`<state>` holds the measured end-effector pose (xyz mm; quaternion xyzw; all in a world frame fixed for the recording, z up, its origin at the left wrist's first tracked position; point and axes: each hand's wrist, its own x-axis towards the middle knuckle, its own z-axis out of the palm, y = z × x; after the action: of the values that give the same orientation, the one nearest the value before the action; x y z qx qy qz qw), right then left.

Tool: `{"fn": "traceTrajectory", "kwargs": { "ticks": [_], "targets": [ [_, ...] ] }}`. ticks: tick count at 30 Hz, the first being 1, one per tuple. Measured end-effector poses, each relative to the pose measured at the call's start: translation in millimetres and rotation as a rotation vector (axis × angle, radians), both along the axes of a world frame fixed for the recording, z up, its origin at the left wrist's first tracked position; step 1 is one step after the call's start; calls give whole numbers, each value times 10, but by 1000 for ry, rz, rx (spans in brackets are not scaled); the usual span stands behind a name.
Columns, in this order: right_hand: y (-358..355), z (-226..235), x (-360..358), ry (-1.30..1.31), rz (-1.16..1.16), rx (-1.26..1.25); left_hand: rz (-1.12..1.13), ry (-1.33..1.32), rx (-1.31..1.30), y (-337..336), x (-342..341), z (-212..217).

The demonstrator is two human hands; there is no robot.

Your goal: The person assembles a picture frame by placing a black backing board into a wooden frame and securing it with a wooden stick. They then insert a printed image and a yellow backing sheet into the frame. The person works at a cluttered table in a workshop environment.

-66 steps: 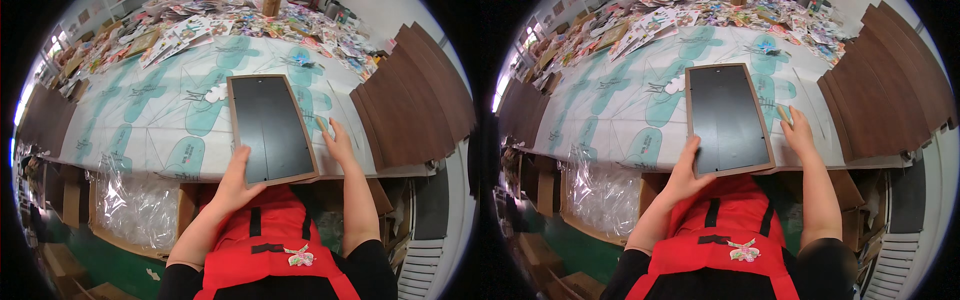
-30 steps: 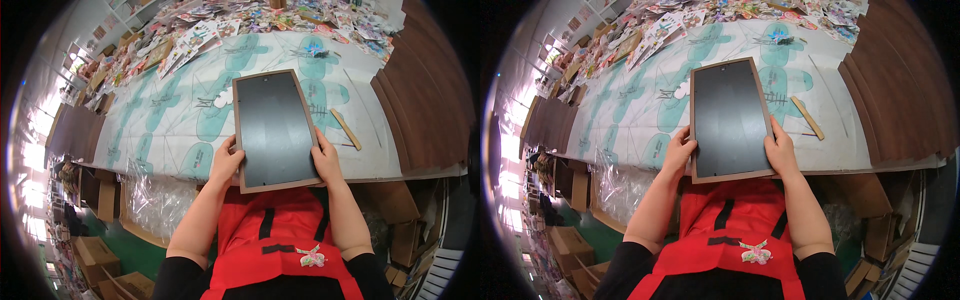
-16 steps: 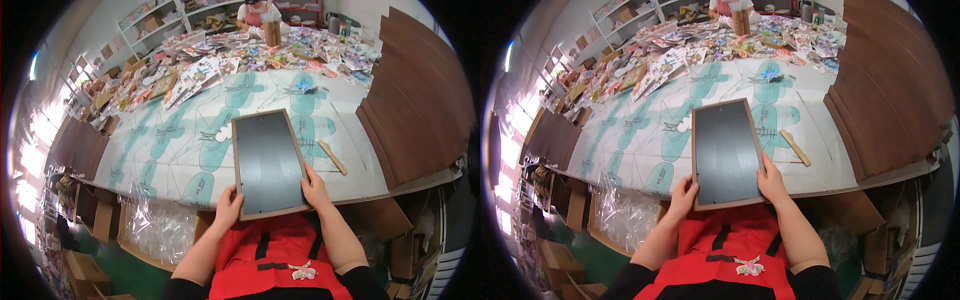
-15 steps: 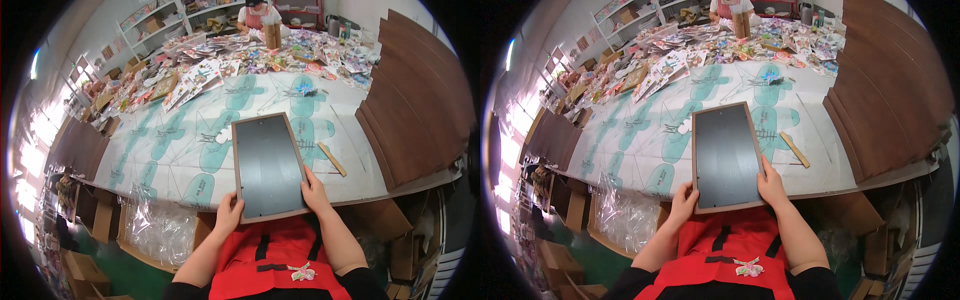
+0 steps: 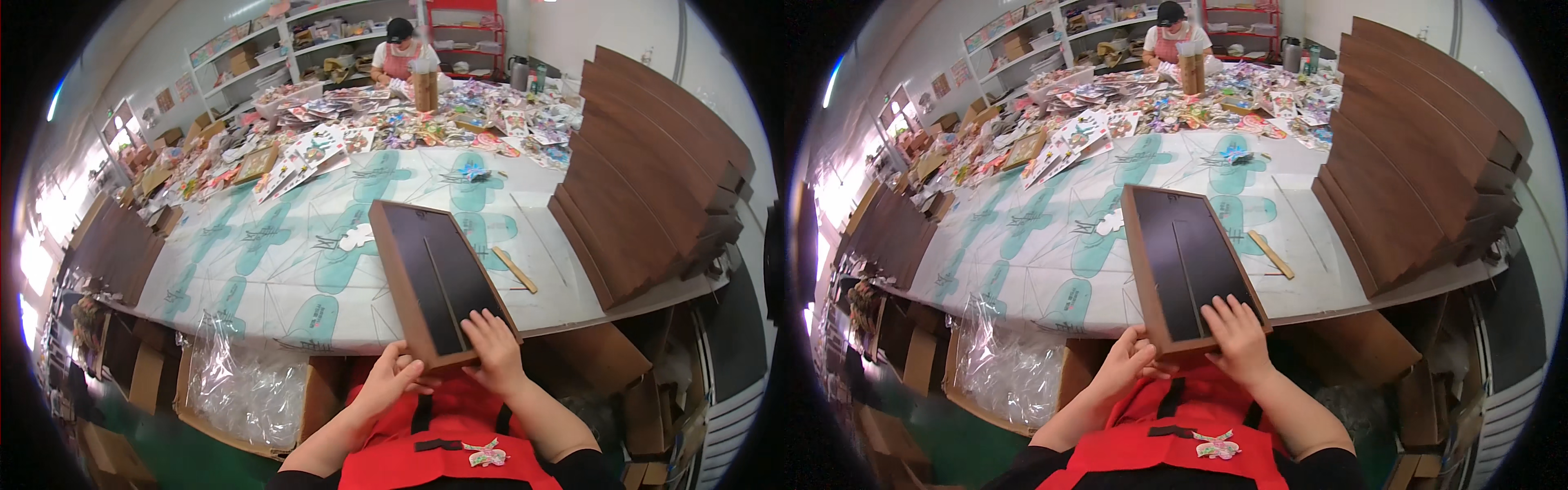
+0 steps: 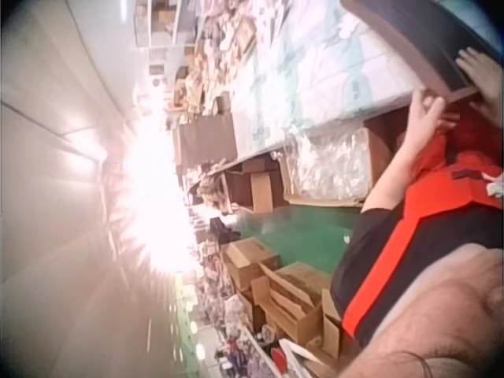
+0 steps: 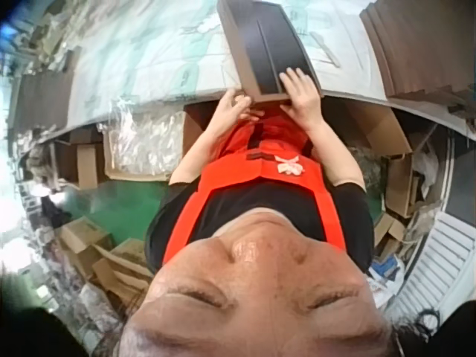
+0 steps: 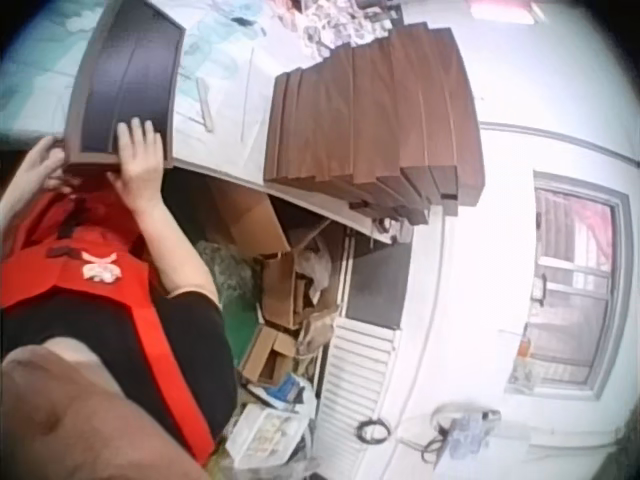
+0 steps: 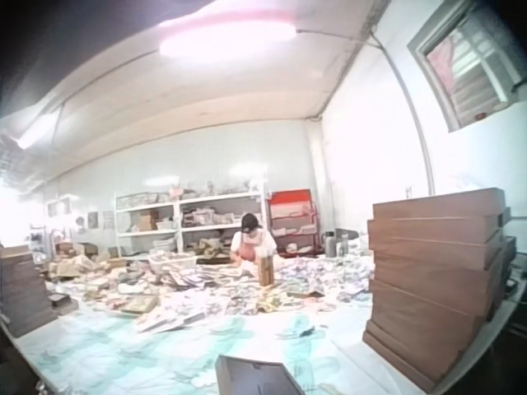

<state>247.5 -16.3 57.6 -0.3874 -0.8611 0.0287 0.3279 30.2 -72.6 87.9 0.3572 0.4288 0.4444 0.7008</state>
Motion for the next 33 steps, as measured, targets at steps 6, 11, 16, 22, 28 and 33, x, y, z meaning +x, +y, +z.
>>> {"fn": "traceTrajectory", "kwargs": {
  "ticks": [6,11,16,22,28,33],
  "targets": [
    [380,62,339,895,-373,-452,-121,580,700,318,6,9],
    [839,-49,554,1694,-127,-599,161,781,627,635,-514,-492],
    [1122,-400,461,1920,-257,-839,472,1092,677,922,-1106,-777],
    [1148,-345,230,1937,-446,-1053,420,1339,744,1161,-1292,-872],
    [1191,-356,292,955,-524,-1620,316,1399,610,1172,-1259,-835],
    [1387,-268,178,617,-686,-1655,401,1258,429,1111,-1329,-708]
  ]
}}
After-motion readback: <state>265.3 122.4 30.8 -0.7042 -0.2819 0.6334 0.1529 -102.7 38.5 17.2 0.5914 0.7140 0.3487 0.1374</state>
